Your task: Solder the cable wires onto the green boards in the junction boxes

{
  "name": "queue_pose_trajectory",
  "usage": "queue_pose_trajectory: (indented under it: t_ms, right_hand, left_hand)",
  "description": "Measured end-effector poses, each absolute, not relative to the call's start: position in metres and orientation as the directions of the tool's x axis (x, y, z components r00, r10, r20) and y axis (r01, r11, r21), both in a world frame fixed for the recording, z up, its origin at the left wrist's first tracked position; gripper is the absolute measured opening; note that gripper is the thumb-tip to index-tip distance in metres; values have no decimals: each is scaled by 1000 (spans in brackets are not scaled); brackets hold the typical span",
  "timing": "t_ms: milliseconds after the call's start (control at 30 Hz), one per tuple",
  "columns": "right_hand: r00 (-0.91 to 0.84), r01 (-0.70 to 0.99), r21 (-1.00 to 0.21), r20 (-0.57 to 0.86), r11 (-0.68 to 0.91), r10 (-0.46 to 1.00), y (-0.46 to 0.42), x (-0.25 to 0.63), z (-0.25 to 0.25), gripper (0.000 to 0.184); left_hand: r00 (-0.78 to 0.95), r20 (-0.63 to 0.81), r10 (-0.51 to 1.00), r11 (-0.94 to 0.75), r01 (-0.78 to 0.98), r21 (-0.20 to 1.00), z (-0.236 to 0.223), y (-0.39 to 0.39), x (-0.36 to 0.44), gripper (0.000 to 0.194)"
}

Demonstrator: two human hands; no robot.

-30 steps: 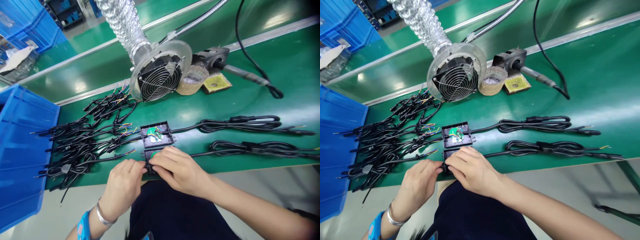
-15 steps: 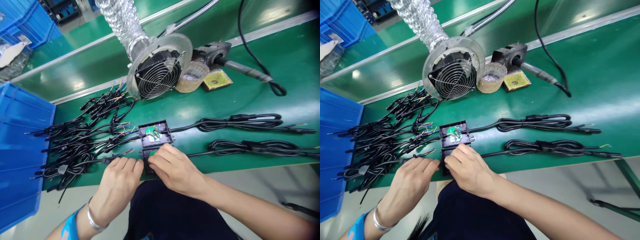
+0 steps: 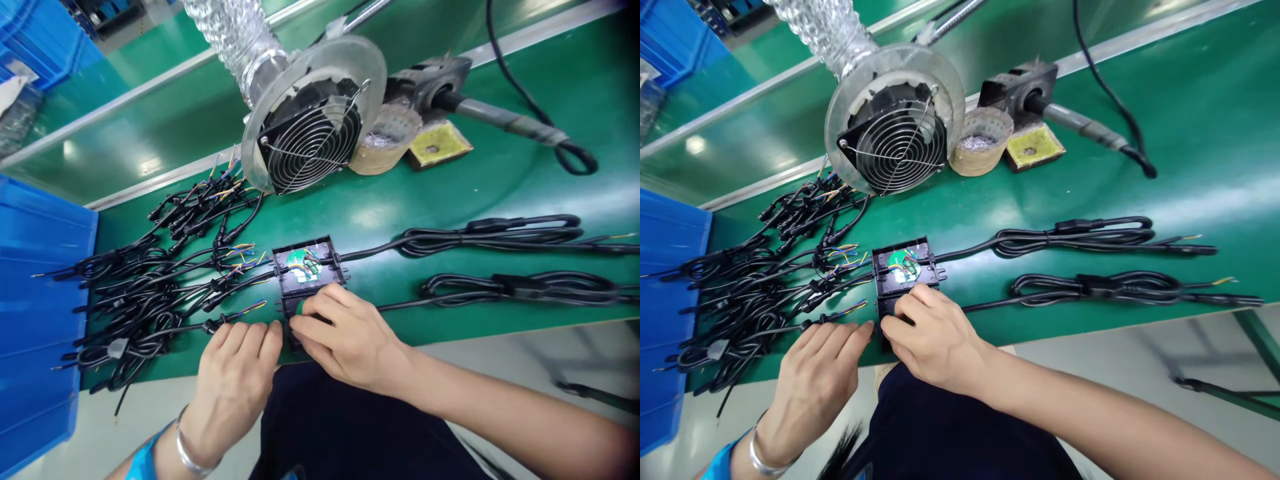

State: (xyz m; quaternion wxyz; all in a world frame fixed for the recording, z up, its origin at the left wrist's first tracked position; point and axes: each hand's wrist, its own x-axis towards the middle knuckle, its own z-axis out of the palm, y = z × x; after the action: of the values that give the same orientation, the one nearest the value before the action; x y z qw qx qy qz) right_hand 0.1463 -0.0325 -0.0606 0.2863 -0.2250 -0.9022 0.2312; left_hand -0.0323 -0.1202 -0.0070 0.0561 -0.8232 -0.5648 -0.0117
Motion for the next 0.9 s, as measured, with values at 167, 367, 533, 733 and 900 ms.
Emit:
queue_pose_trajectory:
  t_ms: [167,367,533,733,900]
  right_hand:
    - [-743,331,-466,407,820,532,-33,145,-63,19]
    - [-838,367,-334,287,868,465,-34,133,-53,18]
    - [-816,400,-382,265,833,513,-26,143,-45,16]
    - [-724,299,-487,445,821,527,-14,192,-35,21]
    - [-795,351,-369,367,861,482,-29,197,-53,29]
  left_hand:
    - [409,58,911,-392,900,-189,-13,-116,-26,29]
    - [439,50,897,-393,844,-365,-28,-119,-18,26]
    - [374,119,920,-361,925,-117,-24,-122,-33,24]
    - [349,164,923,-359,933,30,-21,-131,-11,40]
    - [357,174,918,-353,934,-55,-46,-133,8,42]
